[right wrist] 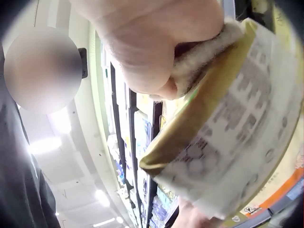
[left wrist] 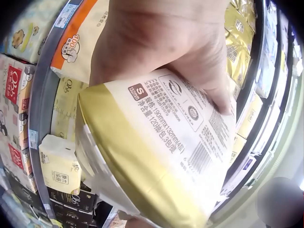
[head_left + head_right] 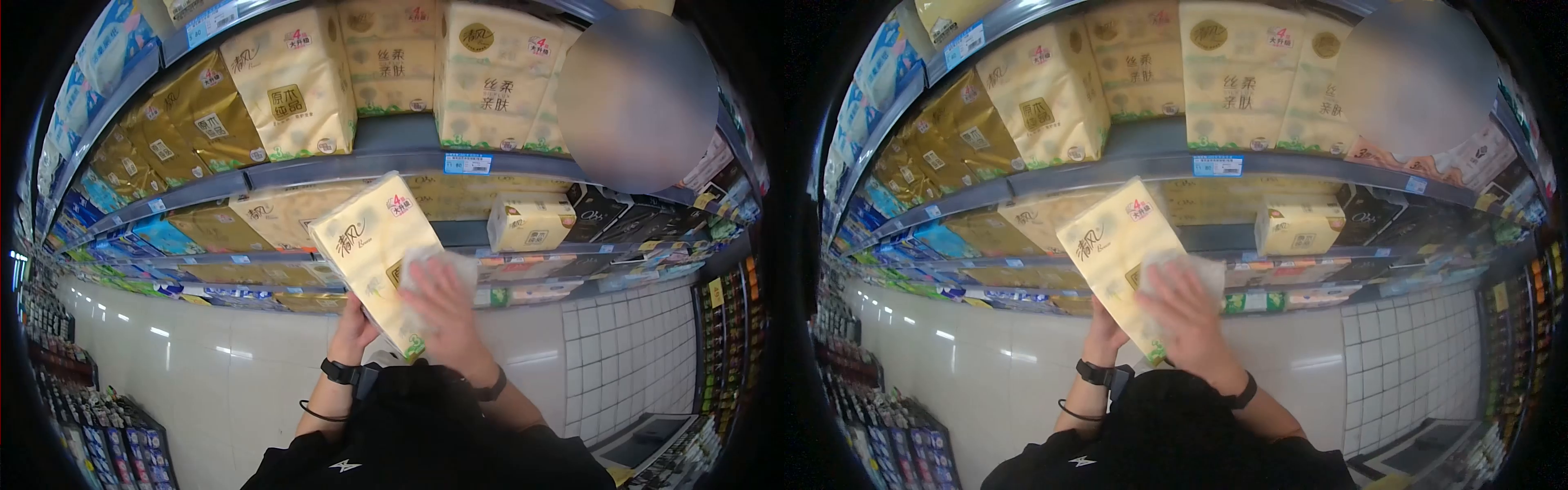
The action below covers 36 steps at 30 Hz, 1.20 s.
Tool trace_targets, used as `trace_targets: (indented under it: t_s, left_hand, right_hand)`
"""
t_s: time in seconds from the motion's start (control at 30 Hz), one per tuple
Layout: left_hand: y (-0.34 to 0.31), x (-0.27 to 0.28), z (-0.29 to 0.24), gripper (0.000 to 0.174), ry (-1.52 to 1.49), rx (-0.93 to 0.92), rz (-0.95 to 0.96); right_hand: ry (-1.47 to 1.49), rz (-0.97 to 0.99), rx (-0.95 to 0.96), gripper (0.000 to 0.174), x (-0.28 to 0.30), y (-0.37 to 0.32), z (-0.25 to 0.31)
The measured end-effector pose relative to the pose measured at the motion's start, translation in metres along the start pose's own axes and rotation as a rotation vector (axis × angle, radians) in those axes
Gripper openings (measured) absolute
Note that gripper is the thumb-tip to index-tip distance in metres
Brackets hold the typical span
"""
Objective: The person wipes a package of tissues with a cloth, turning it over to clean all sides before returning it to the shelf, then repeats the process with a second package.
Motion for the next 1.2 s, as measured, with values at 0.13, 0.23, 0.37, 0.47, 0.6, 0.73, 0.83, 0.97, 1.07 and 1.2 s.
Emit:
trace_targets:
  t_s: [0.13,0.23,0.37,0.47,0.6,0.73,0.83,0.97,1.07,1.2]
  left_hand:
    - [-0.007,0.034,0.013,0.089,-0.169,0.175,-0.143]
    - [0.000,0.007,-0.004,0.087,-0.009,0.088,-0.140]
    - [0.006,0.008,-0.001,0.085,-0.028,0.013,0.019]
    - [-0.002,0.020,0.001,0.084,0.065,0.030,-0.093]
    - [-0.016,0.037,-0.009,0.084,0.263,0.126,-0.320]
    - [-0.002,0.025,-0.004,0.077,0.048,0.021,-0.054]
    - [-0.003,0.017,0.000,0.071,0.039,0.033,-0.093]
    - [-0.010,0.033,0.002,0.072,0.107,0.088,-0.197]
    - [-0.019,0.048,0.002,0.071,0.195,0.145,-0.298]
    - [-0.001,0.025,0.008,0.073,-0.029,0.111,-0.110]
  right_hand:
    - [0.059,0.317,0.305,0.059,-0.029,-0.010,0.029]
    - [-0.002,0.187,0.208,0.052,-0.020,-0.004,-0.002]
    - [-0.069,-0.016,0.024,0.050,0.001,0.006,-0.014]
    - [0.027,0.046,0.100,0.054,-0.021,0.001,0.008]
    - [0.154,0.366,0.293,0.056,-0.039,-0.009,0.019]
    - [0.020,0.099,0.041,0.058,-0.012,0.001,-0.017]
    - [0.005,-0.051,-0.068,0.058,-0.006,0.003,-0.023]
    - [0.122,0.225,0.224,0.056,-0.038,-0.011,0.013]
    - [0.117,0.294,0.248,0.061,-0.035,-0.013,0.009]
    - [-0.006,-0.085,-0.045,0.051,0.005,0.000,-0.035]
Point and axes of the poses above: each hand's wrist, its own y-axis towards the middle knuckle, its own x-axis out of the back of the hand, z = x × y, the point moved 6 cm from there along y, towards the middle knuckle, and after that the axes turned 1 degree about z, right-handed, at the moved point
